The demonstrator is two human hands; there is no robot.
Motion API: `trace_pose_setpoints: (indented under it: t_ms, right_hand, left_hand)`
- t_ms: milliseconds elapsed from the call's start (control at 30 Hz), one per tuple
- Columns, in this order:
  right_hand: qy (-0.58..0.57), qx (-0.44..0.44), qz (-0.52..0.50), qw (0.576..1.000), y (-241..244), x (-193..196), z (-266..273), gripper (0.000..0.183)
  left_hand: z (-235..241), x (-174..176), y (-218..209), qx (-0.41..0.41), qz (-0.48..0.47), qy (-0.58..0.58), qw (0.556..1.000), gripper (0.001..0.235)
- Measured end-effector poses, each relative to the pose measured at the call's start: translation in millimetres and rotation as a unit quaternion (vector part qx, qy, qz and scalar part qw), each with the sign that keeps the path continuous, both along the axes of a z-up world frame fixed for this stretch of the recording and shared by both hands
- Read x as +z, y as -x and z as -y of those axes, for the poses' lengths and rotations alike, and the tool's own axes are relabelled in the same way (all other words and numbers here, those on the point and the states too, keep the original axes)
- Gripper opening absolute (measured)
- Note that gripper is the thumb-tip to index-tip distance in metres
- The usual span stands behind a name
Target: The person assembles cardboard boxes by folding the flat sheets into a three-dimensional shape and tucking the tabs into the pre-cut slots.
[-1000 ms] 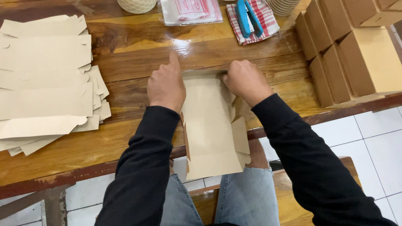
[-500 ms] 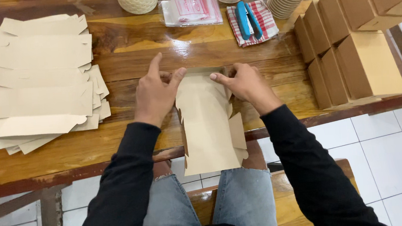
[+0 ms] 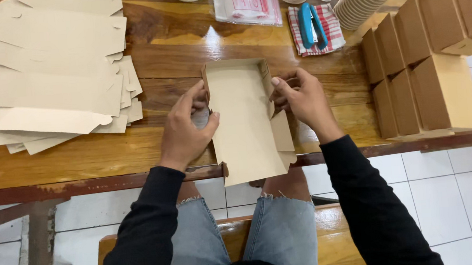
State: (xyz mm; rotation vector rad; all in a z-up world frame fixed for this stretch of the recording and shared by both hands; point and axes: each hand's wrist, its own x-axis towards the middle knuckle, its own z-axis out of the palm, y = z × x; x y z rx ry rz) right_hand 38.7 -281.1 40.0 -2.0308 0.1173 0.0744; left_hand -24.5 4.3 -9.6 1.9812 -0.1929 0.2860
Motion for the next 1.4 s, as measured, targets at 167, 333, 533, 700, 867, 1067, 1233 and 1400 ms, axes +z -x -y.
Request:
trace_pose_setpoints:
  t_ms: [167, 333, 533, 700, 867, 1067, 1233, 1400]
  right_hand:
    - [0.046, 0.028, -0.017, 0.998, -12.7, -4.0, 8.4, 0.040]
    - [0.072, 0.070, -0.066, 0.993, -11.3, 3.2, 3.8, 0.042]
    - [0.083, 0.085, -0.065, 0.991, -10.1, -9.3, 8.2, 0.034]
    - [0.099, 0.041, -0.059, 0.992, 25.9, 18.7, 10.0, 0.042]
    - [0.060, -0.003, -0.055, 0.997, 49.7, -3.1, 24.0, 0.044]
    - [0.069, 0.040, -0.059, 0.995, 24.6, 13.8, 9.1, 0.048]
    - [0.222, 0.029, 0.050, 0.973, 20.7, 19.7, -10.2, 0.037]
    - [0.215, 0.088, 0.136, 0.963, 3.6, 19.6, -40.8, 0.024]
  left_hand:
    - [-2.2, -13.2, -7.7, 0.007, 0.026, -0.014, 1.000, 0.068]
    - [-2.6, -15.1, -6.6, 0.001, 0.027, -0.022, 0.999, 0.061]
    - [-2.0, -9.9, -6.2, 0.009, 0.006, -0.023, 1.000, 0.060]
    - [-2.5, 5.7, -0.8, 0.001, 0.003, 0.004, 1.000, 0.060]
    - [-4.0, 1.7, -2.2, 0.010, -0.001, 0.018, 1.000, 0.057]
    - [-0.3, 5.1, 2.5, -0.016, 0.024, 0.001, 1.000, 0.052]
    - [-8.0, -10.9, 3.6, -0.002, 0.021, 0.014, 1.000, 0.044]
    - [-7.6, -5.5, 4.1, -0.032, 0.010, 0.019, 0.999, 0.046]
